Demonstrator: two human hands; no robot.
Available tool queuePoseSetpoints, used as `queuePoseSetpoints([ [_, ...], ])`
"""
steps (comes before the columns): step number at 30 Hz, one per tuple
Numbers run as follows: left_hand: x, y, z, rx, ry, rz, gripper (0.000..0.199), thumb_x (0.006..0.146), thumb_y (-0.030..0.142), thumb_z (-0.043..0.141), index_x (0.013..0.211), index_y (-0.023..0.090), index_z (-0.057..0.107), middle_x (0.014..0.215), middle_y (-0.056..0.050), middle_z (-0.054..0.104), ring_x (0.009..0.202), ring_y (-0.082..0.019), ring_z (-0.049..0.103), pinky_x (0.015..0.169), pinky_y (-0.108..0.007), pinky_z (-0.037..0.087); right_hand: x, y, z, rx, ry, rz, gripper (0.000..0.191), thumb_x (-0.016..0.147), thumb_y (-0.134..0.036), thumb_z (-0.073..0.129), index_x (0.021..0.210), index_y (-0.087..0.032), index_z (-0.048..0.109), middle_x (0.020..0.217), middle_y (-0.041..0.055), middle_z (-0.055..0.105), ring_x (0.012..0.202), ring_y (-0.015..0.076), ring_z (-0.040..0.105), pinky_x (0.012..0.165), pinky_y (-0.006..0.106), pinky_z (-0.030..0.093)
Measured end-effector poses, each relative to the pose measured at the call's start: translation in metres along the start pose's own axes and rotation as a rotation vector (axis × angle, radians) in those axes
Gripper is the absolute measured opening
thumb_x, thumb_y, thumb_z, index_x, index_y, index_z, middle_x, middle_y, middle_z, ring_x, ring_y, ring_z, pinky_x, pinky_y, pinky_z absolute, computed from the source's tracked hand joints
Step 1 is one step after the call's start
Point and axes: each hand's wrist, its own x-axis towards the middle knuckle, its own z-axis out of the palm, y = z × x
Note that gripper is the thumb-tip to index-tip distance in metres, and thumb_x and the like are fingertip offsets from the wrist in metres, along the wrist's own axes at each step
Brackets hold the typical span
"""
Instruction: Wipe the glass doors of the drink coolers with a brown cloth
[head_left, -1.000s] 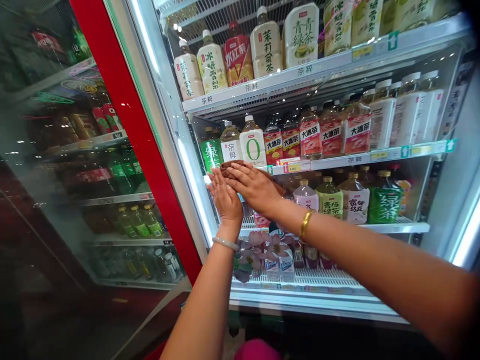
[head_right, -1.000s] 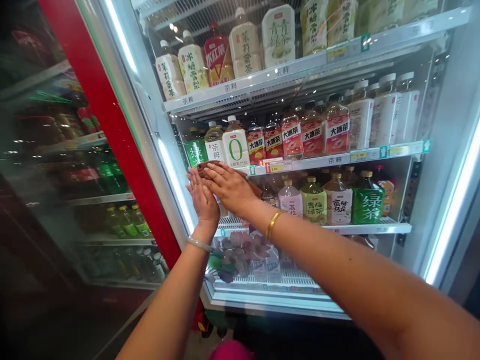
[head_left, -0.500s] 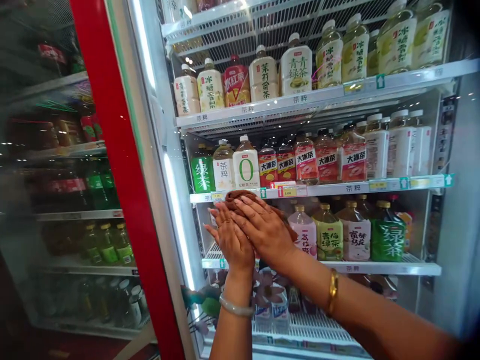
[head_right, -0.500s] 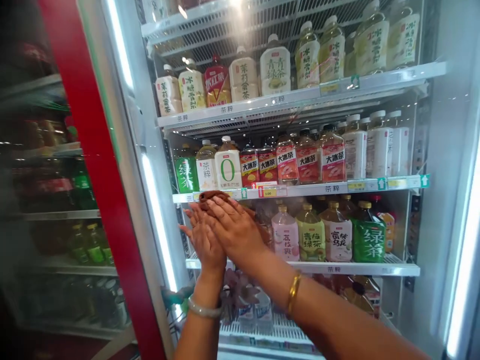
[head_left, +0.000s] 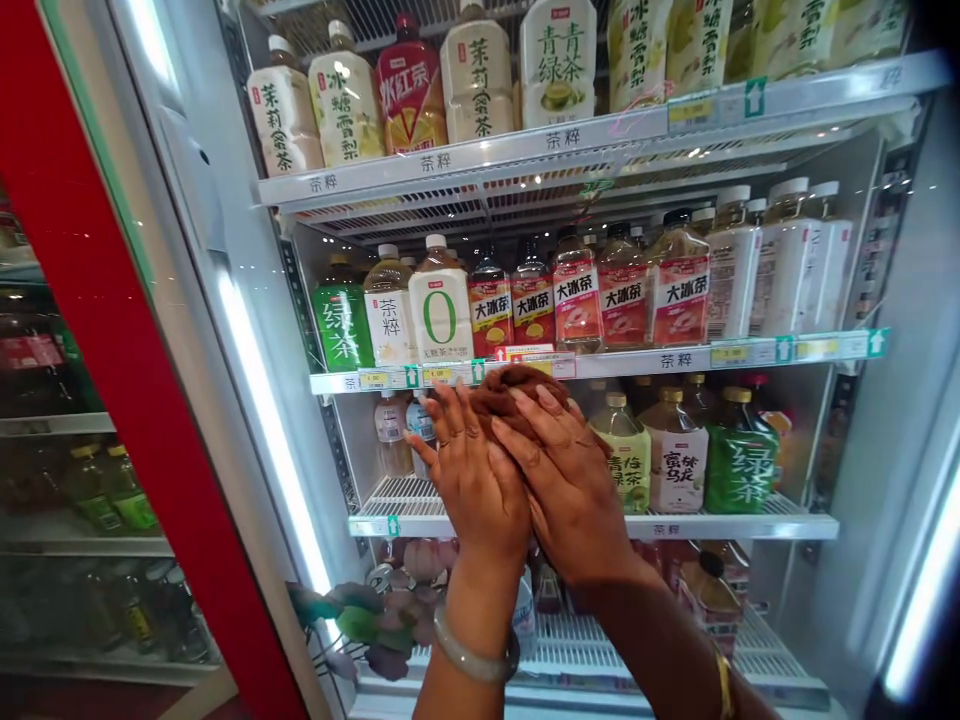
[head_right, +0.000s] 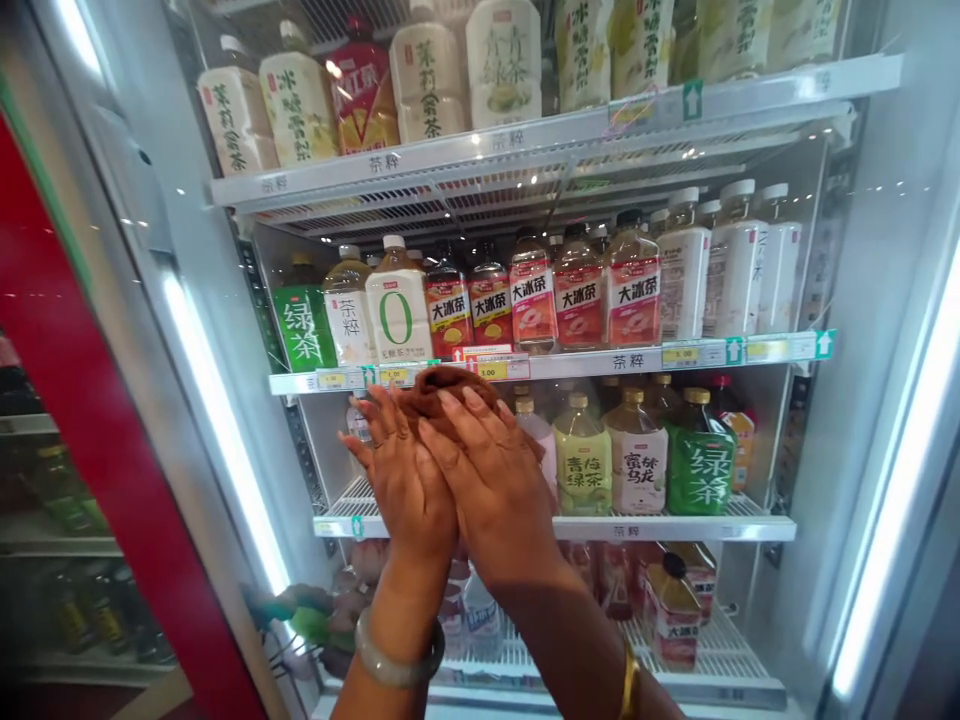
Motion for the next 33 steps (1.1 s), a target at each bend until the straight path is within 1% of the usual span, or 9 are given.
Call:
queuePoseSetpoints([
  [3,-0.005,0.007,0.004,0.027,-0.052,0.017,0.064,0.11,0.024,0.029,0.171,0.026,0.01,0.18,-0.004,0.008,0.167,-0.023,0.001,0.134,-0.054,-0.013,-0.018,0.023,-0.025,-0.032,-0.04,0.02,0.05,0.1,-0.008,0.055,0.148,-0.022,0.06,0.161,0.0091,0.055,0.16,0.0223,0.037,0.135,0.047,0.027],
  [7,-0.012,0.022,0.011,0.044,-0.088,0.027,0.066,0.109,0.024,0.031,0.171,0.028,0.008,0.181,-0.003,0.005,0.167,-0.024,-0.002,0.133,-0.056,-0.014,-0.032,0.051,-0.052,-0.136,0.023,0.147,0.069,0.095,-0.006,0.058,0.159,-0.029,0.048,0.171,0.0058,0.042,0.163,0.0267,0.032,0.135,0.053,0.025],
  [11,-0.02,0.036,0.019,0.049,-0.124,0.086,0.067,0.109,0.021,0.032,0.171,0.027,0.009,0.18,-0.001,0.006,0.167,-0.021,-0.002,0.134,-0.051,-0.014,-0.034,0.043,-0.044,-0.113,-0.025,0.137,0.07,0.099,-0.012,0.058,0.164,-0.03,0.04,0.171,0.0054,0.041,0.164,0.0272,0.029,0.135,0.053,0.027],
  [15,-0.024,0.046,0.023,0.03,-0.118,0.063,0.066,0.109,0.021,0.03,0.172,0.025,0.01,0.18,-0.005,0.008,0.167,-0.021,-0.001,0.134,-0.055,-0.013,-0.039,0.04,-0.043,-0.004,-0.042,0.074,0.063,0.101,-0.014,0.056,0.161,-0.031,0.046,0.164,0.0056,0.052,0.159,0.0249,0.039,0.135,0.049,0.031],
  [17,-0.025,0.053,0.025,0.019,-0.144,0.057,0.067,0.108,0.02,0.03,0.171,0.026,0.009,0.18,-0.005,0.009,0.167,-0.022,-0.002,0.133,-0.059,-0.014,-0.041,0.052,-0.054,-0.021,-0.038,0.083,0.067,0.098,-0.01,0.057,0.16,-0.034,0.048,0.163,0.0048,0.053,0.157,0.0282,0.043,0.133,0.055,0.033],
  [20,-0.029,0.065,0.029,-0.016,-0.223,0.126,0.071,0.106,0.02,0.034,0.172,0.028,0.006,0.179,-0.004,0.01,0.167,-0.023,0.001,0.132,-0.059,-0.016,-0.043,0.069,-0.07,-0.087,0.098,0.163,0.072,0.095,-0.008,0.06,0.159,-0.038,0.048,0.165,0.0039,0.051,0.154,0.0355,0.046,0.129,0.067,0.035],
  [23,-0.036,0.075,0.035,-0.045,-0.26,0.161,0.074,0.104,0.02,0.036,0.172,0.027,0.006,0.179,-0.004,0.011,0.167,-0.026,0.008,0.133,-0.057,-0.016,-0.044,0.071,-0.07,-0.115,0.108,0.226,0.073,0.095,-0.012,0.061,0.162,-0.038,0.044,0.169,0.0051,0.045,0.156,0.0395,0.043,0.126,0.071,0.036],
  [29,-0.039,0.074,0.038,-0.135,-0.205,0.145,0.065,0.11,0.026,0.024,0.172,0.023,0.004,0.179,-0.005,0.017,0.167,-0.022,0.008,0.135,-0.05,-0.012,-0.045,0.059,-0.059,-0.007,0.075,0.191,0.052,0.098,-0.015,0.06,0.146,-0.033,0.061,0.158,0.0049,0.057,0.153,0.031,0.049,0.128,0.057,0.041],
  [33,-0.038,0.072,0.037,-0.125,-0.211,0.169,0.064,0.112,0.036,0.022,0.172,0.026,-0.001,0.18,-0.007,0.015,0.167,-0.025,0.007,0.134,-0.057,-0.012,-0.047,0.061,-0.067,-0.005,0.073,0.137,0.043,0.095,-0.01,0.06,0.131,-0.031,0.07,0.153,0.0026,0.063,0.152,0.0284,0.05,0.132,0.056,0.034],
])
